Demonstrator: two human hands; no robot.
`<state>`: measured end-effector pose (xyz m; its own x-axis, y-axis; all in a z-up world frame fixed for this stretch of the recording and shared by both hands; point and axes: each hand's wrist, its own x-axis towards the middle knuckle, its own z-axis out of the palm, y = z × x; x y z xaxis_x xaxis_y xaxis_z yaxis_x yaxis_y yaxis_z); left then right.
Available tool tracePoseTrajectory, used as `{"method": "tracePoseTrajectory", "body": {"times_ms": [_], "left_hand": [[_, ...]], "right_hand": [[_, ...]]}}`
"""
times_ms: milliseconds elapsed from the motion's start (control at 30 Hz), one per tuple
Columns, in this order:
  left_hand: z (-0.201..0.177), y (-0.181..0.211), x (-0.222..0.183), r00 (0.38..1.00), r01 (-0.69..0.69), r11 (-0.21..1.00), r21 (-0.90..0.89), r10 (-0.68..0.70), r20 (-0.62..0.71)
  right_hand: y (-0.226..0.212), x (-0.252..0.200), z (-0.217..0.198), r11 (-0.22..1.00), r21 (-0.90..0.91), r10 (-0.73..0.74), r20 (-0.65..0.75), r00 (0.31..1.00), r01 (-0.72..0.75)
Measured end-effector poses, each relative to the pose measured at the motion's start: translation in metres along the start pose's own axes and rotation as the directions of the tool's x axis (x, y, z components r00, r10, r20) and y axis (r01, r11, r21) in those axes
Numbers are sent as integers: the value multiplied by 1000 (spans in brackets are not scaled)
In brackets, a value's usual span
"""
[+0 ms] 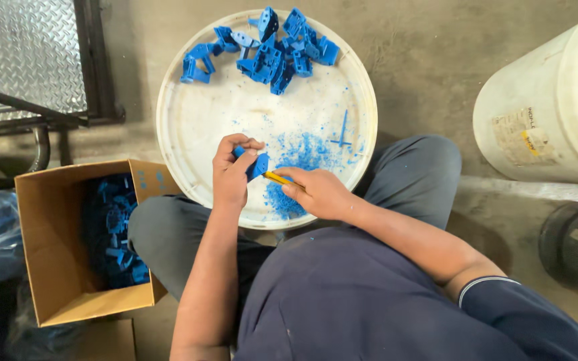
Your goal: The person holds a blue plastic component and uses a yellow tool to scrape off excess plastic material and blue debris into a white bucket.
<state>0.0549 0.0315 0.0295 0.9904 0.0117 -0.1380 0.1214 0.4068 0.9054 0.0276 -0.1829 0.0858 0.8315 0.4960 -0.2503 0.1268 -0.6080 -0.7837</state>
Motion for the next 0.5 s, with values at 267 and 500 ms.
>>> {"method": "tracePoseTrajectory", "body": {"times_ms": [267, 500], "left_hand": [[-1, 11, -4, 982, 157, 971, -182, -133, 135], [-5, -7, 0, 985, 125, 962, -242, -149, -85]], "right_hand": [[19, 12, 6, 702, 701, 128, 49, 991, -126], [20, 25, 13, 811, 554, 173, 76, 982, -186]]}}
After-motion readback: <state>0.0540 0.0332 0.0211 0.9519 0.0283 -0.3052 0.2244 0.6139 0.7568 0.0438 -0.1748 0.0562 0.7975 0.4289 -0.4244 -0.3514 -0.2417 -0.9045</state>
